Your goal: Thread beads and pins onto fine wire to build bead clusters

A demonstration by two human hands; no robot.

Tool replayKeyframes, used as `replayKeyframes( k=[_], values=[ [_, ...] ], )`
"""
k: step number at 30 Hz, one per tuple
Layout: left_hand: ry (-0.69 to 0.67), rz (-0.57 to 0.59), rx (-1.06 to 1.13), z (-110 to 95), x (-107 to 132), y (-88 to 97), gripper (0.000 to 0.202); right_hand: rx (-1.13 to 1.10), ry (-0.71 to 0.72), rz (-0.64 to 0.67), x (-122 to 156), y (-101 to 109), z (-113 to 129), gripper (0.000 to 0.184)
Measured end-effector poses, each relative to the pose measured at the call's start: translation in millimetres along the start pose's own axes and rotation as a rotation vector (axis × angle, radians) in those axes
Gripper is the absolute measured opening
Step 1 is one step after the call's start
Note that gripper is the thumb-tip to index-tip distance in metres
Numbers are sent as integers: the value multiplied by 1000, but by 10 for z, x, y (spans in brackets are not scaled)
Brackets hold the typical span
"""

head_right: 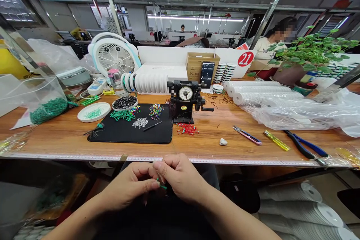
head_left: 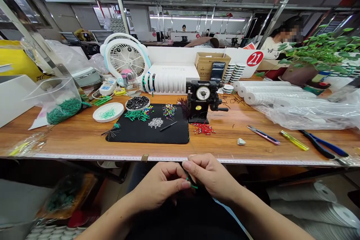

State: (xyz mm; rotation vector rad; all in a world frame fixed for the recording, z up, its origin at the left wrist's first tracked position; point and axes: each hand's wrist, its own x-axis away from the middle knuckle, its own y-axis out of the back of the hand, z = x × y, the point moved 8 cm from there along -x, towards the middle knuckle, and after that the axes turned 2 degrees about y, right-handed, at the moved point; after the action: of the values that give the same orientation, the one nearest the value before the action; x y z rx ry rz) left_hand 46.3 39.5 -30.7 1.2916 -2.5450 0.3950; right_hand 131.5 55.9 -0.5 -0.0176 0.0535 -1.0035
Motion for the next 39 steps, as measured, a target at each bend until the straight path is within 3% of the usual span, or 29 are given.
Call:
replayKeyframes(
  k=[5, 12, 22, 39],
  values=[
    [28, 20, -35, 23, 27, 15, 20, -451, -65, 25, 21, -69, -138, 47],
    [55, 13, -50, 50, 26, 66, 22, -709, -61, -88, 8, 26, -99, 41],
    [200, 135, 356, 156, 25, -51, 20, -566, -85, -247, -63, 265, -197, 43],
    [210, 183, 393, 154, 40, -66, 16, -602, -32, -338, -59, 323, -204, 42]
  ],
)
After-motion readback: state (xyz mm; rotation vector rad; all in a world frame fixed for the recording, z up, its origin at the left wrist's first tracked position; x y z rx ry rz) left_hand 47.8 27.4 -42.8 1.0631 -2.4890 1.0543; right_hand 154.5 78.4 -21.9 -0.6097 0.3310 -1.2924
